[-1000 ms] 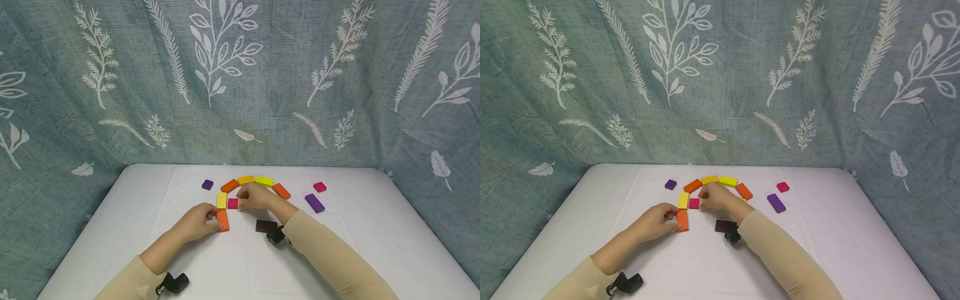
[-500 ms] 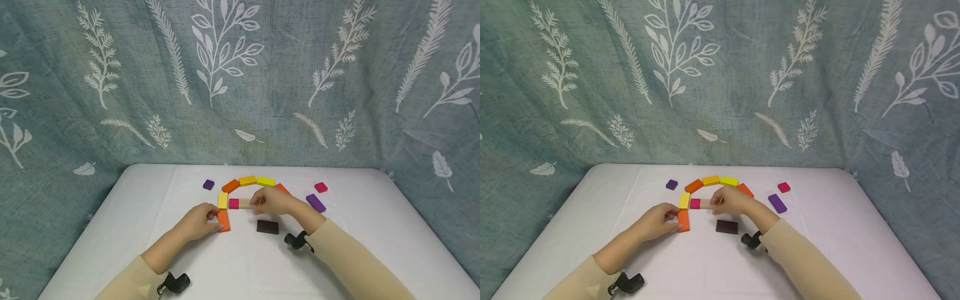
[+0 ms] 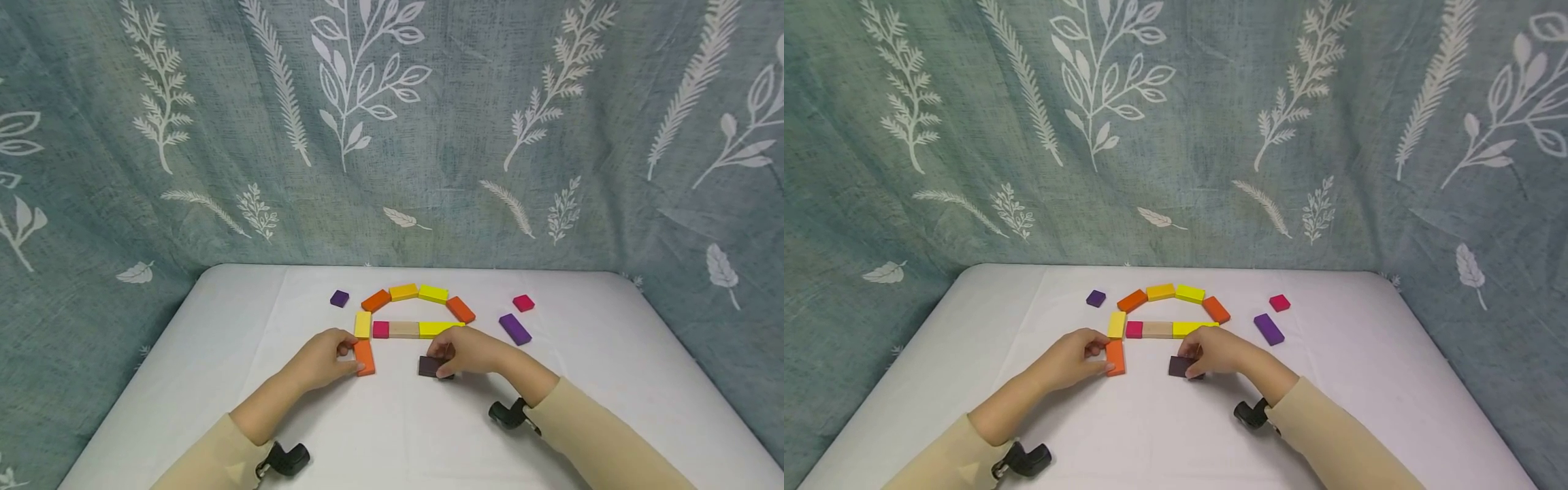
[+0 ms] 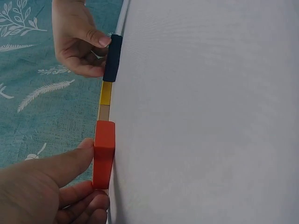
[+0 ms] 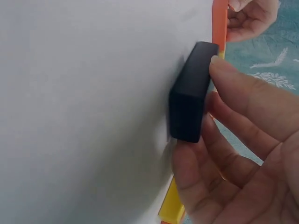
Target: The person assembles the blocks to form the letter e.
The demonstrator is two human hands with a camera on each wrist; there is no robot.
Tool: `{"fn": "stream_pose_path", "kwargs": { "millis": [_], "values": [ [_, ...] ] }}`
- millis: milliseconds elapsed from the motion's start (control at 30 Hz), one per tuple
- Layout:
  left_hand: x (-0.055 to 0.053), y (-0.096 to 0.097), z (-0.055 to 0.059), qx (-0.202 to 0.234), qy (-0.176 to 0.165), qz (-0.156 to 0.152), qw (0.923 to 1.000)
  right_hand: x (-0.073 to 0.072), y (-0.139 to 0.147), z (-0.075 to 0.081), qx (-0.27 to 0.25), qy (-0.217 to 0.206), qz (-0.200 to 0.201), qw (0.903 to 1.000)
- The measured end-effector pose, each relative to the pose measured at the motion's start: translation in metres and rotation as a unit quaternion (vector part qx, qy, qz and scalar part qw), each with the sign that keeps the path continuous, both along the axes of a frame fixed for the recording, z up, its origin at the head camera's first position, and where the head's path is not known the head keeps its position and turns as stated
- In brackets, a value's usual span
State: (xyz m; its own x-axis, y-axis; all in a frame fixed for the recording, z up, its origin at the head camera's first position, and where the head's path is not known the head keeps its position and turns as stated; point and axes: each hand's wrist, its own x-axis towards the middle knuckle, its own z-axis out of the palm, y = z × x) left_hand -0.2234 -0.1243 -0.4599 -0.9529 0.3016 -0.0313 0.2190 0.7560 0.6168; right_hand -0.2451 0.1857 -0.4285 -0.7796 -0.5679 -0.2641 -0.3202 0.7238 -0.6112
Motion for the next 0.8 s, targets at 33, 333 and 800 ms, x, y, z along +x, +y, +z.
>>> {"fn": "stream_pose_path", "kwargs": {
  "millis": [33,333,800],
  "values": [
    [0.0,0.0,0.0,-0.001,0.0,0.0,1.0,0.001,0.0,-0.001,0.001,0.001,-0.001,1.0],
    [0.001,0.001,0.002,-0.001,-0.001,0.001,1.0,0.017,-0.01,-0.007,-0.015,0.024,-0.015,0.9995],
    [0.001,0.0,0.0,0.001,0.006,0.002,1.0,0.04,-0.048,-0.009,-0.012,0.044,0.005,0.999]
  ]
}}
